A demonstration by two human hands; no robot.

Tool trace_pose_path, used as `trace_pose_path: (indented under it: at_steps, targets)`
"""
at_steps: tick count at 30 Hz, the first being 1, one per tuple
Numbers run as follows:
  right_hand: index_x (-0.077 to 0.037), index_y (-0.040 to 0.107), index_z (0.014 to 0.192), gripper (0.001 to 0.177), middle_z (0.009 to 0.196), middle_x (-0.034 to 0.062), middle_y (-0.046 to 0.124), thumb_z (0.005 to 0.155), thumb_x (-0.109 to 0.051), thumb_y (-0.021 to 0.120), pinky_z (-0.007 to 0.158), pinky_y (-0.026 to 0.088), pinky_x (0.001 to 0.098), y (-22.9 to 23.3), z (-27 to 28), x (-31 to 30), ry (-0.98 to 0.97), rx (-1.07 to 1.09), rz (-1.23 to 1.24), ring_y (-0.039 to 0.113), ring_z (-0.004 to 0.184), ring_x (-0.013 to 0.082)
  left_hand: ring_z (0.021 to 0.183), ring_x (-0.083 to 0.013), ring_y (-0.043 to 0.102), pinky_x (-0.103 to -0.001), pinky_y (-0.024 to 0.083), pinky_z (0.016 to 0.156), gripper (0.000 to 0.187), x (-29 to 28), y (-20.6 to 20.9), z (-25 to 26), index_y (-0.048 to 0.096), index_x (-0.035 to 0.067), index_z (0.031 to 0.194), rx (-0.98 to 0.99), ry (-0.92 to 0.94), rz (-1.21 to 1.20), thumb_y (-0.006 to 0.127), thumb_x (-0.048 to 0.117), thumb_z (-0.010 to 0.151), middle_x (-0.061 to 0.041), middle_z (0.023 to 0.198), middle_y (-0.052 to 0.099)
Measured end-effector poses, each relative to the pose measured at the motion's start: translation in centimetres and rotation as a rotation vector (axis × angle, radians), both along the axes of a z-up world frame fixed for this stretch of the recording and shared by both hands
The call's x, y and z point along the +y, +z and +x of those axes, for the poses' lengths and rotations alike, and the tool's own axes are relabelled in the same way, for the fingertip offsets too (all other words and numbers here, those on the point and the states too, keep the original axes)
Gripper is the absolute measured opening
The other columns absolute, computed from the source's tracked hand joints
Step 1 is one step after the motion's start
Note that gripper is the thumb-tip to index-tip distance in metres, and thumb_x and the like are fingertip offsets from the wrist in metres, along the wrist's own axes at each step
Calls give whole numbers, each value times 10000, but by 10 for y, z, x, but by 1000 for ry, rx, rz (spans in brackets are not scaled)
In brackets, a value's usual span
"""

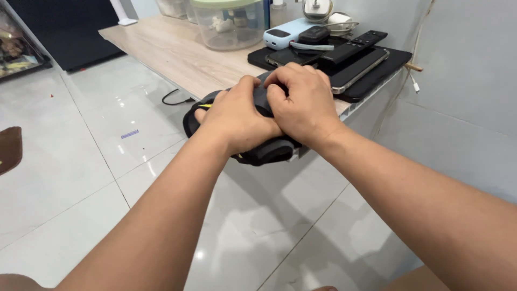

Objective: Organizing electrical cables on a wall and packing a protective fabric sleeve.

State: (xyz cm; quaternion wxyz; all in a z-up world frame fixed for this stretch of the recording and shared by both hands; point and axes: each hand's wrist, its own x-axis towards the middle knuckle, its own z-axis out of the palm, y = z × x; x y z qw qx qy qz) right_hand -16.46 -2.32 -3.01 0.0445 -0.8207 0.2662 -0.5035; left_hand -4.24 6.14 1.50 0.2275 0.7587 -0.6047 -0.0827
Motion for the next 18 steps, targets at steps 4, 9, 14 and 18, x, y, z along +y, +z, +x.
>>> trace_pose_path:
  at_steps: [4, 9, 14, 18]
  targets:
    - [-70, 755, 849, 293, 933, 83, 702, 885, -337, 640, 900, 469, 500, 20, 0, 22, -216, 237, 66, 618, 974, 317, 1343, -250, 499, -566, 308, 1124, 910, 21, 2, -10, 569, 215, 1343, 8, 2, 60, 821, 552, 536, 6, 1333, 660]
    - [-66, 748, 1007, 357, 1037, 131, 666, 837, -362, 642, 888, 489, 482, 26, 7, 17, -215, 357, 185, 599, 1034, 349, 1400, -288, 339, -559, 322, 1101, 1150, 12, -12, -9, 428, 238, 1460, 57, -11, 2, 865, 624, 468, 11, 1471, 471]
    - [-74, 723, 1153, 418, 1148, 180, 619, 848, -340, 617, 947, 497, 455, 27, 17, -9, -170, 442, 252, 622, 1069, 374, 1439, -291, 264, -561, 310, 1130, 1291, -8, -14, -1, 345, 280, 1524, 83, 10, -8, 876, 657, 410, 6, 1510, 400]
    - [-82, 698, 1193, 449, 1241, 199, 580, 843, -351, 615, 975, 486, 439, 21, 28, -34, -97, 414, 317, 604, 1118, 386, 1448, -304, 274, -509, 363, 1143, 1333, -32, -19, 17, 347, 266, 1558, 62, -27, 7, 882, 652, 400, -34, 1544, 395]
